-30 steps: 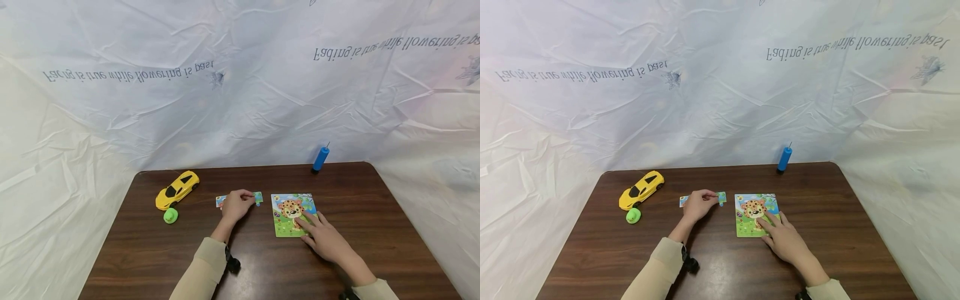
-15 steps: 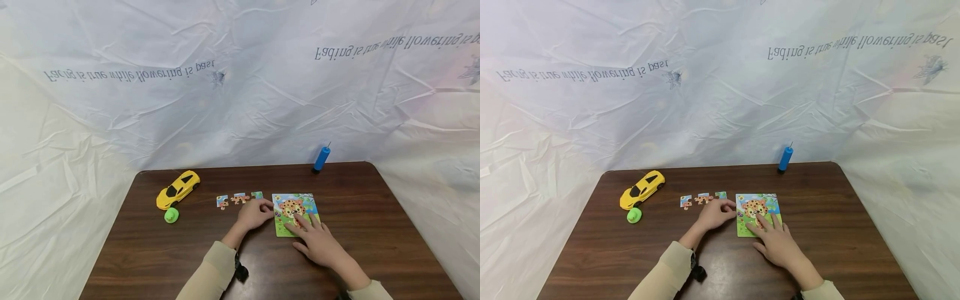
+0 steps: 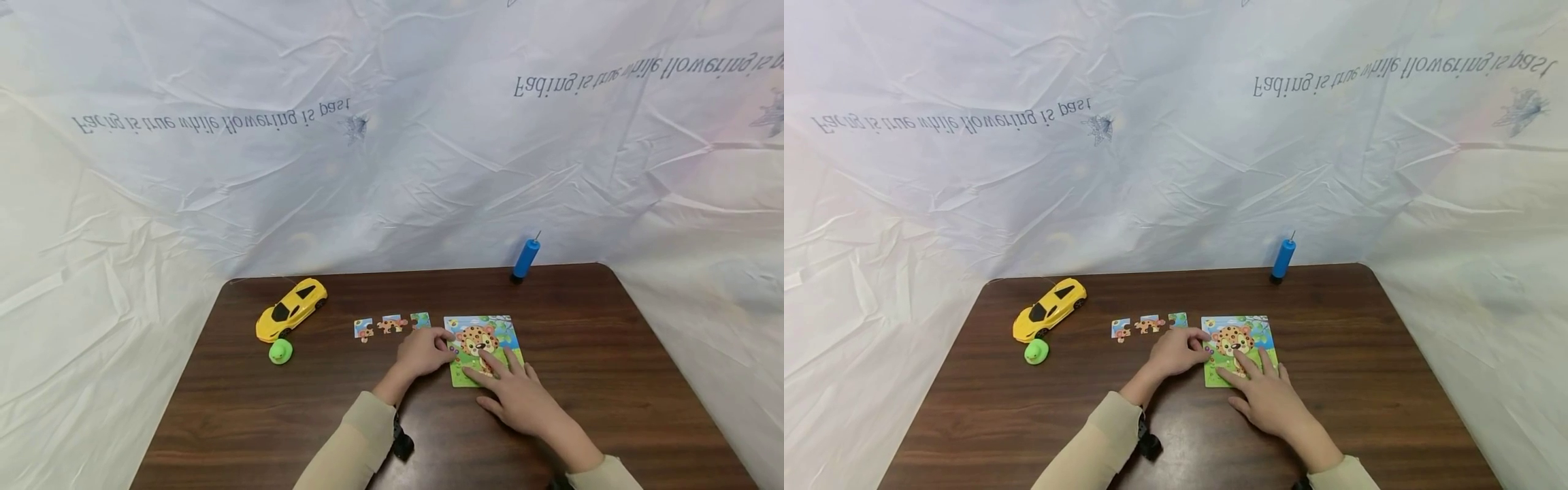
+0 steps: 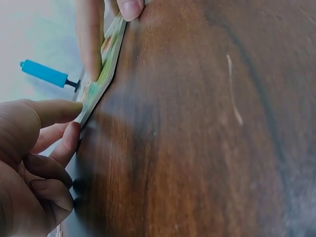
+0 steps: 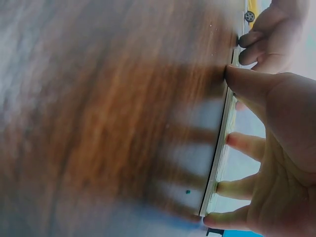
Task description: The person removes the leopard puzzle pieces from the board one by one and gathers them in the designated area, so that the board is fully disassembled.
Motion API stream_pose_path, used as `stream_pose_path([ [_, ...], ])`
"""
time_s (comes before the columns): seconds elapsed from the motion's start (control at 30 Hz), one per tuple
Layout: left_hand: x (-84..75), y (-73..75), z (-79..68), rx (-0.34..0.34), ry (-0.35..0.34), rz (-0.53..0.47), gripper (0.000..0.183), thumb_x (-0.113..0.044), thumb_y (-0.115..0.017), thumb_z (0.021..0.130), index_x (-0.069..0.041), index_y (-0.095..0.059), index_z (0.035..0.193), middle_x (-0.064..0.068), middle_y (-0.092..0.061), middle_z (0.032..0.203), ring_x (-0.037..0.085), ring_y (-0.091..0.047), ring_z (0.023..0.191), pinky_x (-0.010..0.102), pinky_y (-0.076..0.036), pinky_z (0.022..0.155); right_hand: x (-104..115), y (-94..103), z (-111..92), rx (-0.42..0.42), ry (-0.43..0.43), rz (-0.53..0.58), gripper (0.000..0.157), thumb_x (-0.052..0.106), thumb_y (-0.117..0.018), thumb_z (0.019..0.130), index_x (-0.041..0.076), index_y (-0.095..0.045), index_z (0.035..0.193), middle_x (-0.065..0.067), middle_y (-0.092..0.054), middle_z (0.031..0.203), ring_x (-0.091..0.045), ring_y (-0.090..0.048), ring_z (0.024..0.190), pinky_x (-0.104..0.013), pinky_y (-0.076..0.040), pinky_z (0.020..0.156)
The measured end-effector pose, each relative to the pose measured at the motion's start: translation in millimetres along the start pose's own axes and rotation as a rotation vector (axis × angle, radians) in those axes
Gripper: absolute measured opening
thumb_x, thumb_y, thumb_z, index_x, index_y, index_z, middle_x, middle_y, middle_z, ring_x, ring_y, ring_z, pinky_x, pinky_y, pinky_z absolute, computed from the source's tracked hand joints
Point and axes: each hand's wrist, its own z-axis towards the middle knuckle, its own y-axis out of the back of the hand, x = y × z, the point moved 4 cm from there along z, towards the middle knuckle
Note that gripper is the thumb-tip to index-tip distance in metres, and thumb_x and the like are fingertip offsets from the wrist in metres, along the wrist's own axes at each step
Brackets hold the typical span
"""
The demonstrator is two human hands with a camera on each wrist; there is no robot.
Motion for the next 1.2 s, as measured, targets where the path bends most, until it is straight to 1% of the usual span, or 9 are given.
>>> stream_pose_path([
  [0.33,-2.5,-1.4,2.8,0.013,0.032,0.016,0.029,-0.029,-0.084,0.090,-0.024,-0.076,0.117,-0.018,-0.061,0.074,0.005,-0.055,0.062,0.029,-0.044,0.059,-0.4,-1.4,1.0,0.006,-0.011,-0.011,0.051,0.042,-0.066,0.101,0.035,-0.057,0.151,-0.016,-0.042,0.161,-0.060,-0.029,0.144,-0.080,-0.035,0.097],
  [0.63,-3.4,-2.3,0.7,-0.051,-0.011,0.001,0.024,-0.026,-0.085,0.089,-0.026,-0.075,0.112,-0.020,-0.062,0.079,0.000,-0.055,0.065,0.029,-0.046,0.064,-1.9,-2.8,1.6,0.018,-0.029,-0.015,0.051,0.043,-0.067,0.101,0.037,-0.056,0.151,-0.019,-0.040,0.161,-0.059,-0.029,0.144,-0.079,-0.034,0.098],
  [0.87,-2.9,-3.1,-0.5,-0.092,-0.049,-0.036,0.015,-0.026,-0.079,0.094,-0.027,-0.077,0.109,-0.021,-0.067,0.086,-0.002,-0.058,0.072,0.028,-0.048,0.065,-2.7,-2.8,1.2,0.024,-0.040,-0.008,0.051,0.042,-0.067,0.101,0.037,-0.057,0.151,-0.018,-0.039,0.162,-0.058,-0.029,0.145,-0.080,-0.034,0.098],
  [1.07,-3.1,-3.9,-0.4,-0.148,-0.054,-0.048,0.008,-0.025,-0.078,0.096,-0.027,-0.079,0.104,-0.021,-0.067,0.083,-0.001,-0.058,0.070,0.028,-0.047,0.061,-2.7,-4.0,1.0,0.012,-0.034,-0.011,0.051,0.042,-0.067,0.101,0.037,-0.057,0.150,-0.018,-0.038,0.162,-0.058,-0.029,0.145,-0.080,-0.035,0.097],
  [1.2,-4.0,-4.0,0.1,-0.174,-0.049,-0.080,0.006,-0.025,-0.077,0.096,-0.026,-0.080,0.101,-0.020,-0.067,0.081,-0.001,-0.059,0.069,0.029,-0.048,0.062,-2.0,-3.9,1.5,0.007,-0.026,-0.010,0.050,0.042,-0.067,0.101,0.037,-0.057,0.150,-0.018,-0.038,0.162,-0.059,-0.029,0.145,-0.080,-0.035,0.098],
])
